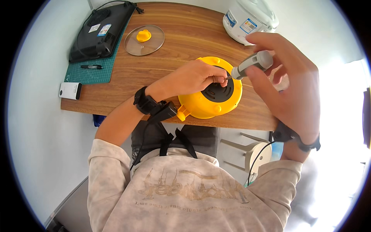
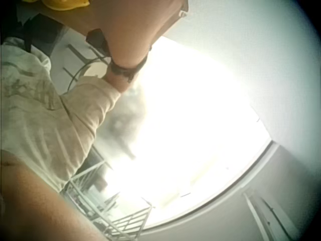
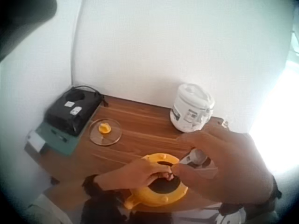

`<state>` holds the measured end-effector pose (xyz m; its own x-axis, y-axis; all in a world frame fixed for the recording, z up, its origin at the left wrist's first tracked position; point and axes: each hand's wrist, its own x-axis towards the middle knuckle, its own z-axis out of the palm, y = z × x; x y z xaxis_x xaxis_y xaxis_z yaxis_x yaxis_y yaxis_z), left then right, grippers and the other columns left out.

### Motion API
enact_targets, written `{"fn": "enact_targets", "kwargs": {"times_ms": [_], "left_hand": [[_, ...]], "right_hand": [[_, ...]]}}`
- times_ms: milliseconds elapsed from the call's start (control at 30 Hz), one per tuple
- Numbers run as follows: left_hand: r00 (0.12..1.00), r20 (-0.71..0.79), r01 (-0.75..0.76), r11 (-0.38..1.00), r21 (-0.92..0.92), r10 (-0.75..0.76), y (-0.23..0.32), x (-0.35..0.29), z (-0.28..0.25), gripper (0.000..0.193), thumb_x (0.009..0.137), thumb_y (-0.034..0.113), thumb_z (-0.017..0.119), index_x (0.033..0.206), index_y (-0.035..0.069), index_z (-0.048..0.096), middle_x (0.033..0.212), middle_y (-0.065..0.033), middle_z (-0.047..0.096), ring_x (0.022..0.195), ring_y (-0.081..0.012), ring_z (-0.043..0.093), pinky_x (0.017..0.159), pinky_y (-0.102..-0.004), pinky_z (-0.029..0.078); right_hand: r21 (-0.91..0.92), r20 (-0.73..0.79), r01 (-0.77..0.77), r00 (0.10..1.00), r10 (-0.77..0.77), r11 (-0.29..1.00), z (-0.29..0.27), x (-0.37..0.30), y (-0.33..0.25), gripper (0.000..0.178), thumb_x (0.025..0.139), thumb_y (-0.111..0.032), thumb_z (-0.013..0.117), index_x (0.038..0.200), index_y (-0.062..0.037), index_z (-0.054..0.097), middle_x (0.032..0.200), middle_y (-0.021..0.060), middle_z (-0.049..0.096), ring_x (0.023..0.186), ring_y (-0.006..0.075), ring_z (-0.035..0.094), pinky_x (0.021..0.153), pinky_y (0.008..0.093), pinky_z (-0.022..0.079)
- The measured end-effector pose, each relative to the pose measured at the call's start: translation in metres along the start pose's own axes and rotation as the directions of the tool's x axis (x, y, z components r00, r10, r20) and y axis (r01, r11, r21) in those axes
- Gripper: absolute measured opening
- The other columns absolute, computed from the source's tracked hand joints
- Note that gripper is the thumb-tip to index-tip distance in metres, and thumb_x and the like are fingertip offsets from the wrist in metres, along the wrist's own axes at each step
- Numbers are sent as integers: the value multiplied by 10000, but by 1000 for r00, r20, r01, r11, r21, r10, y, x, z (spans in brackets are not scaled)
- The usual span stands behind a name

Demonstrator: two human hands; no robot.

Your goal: The person disassembles a yellow kettle by removing screws from the base, detaches the bottom cover, and then reassembles it by replacing the cover and tightening the screws.

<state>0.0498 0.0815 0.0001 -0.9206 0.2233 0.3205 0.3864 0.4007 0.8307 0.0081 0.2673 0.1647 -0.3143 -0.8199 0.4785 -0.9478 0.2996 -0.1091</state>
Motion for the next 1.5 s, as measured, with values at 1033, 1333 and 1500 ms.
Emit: {"fn": "enact_targets", "kwargs": {"times_ms": [1033,1333,1500], "left_hand": [[999,-33,29,998,-61,-31,-5,-2,-5,149,976,147,629,1027,67,745,933,-81,742,862,-211,686,852,-295,523],[999,-25,36,998,43,-35,-3,-3,-2,135,970,92,625,1032,33,729,967,-75,754,870,-215,700,869,-296,532],[999,-41,13,999,40,-12,-3,-1,-3,138,964,71,621,1045,30,725,975,-79,762,891,-232,714,873,-295,534]], "right_hand": [[78,-14,53,999,-52,996,6,-6,9,212,876,-70,717,1088,-54,719,972,60,725,781,195,674,689,278,517],[-245,4,122,992,-125,962,8,7,16,237,874,-233,777,794,-36,672,641,86,588,525,194,532,510,307,397],[-380,-58,63,994,-91,923,23,11,23,341,883,-297,775,709,-50,616,574,80,484,475,221,427,466,331,322]]}}
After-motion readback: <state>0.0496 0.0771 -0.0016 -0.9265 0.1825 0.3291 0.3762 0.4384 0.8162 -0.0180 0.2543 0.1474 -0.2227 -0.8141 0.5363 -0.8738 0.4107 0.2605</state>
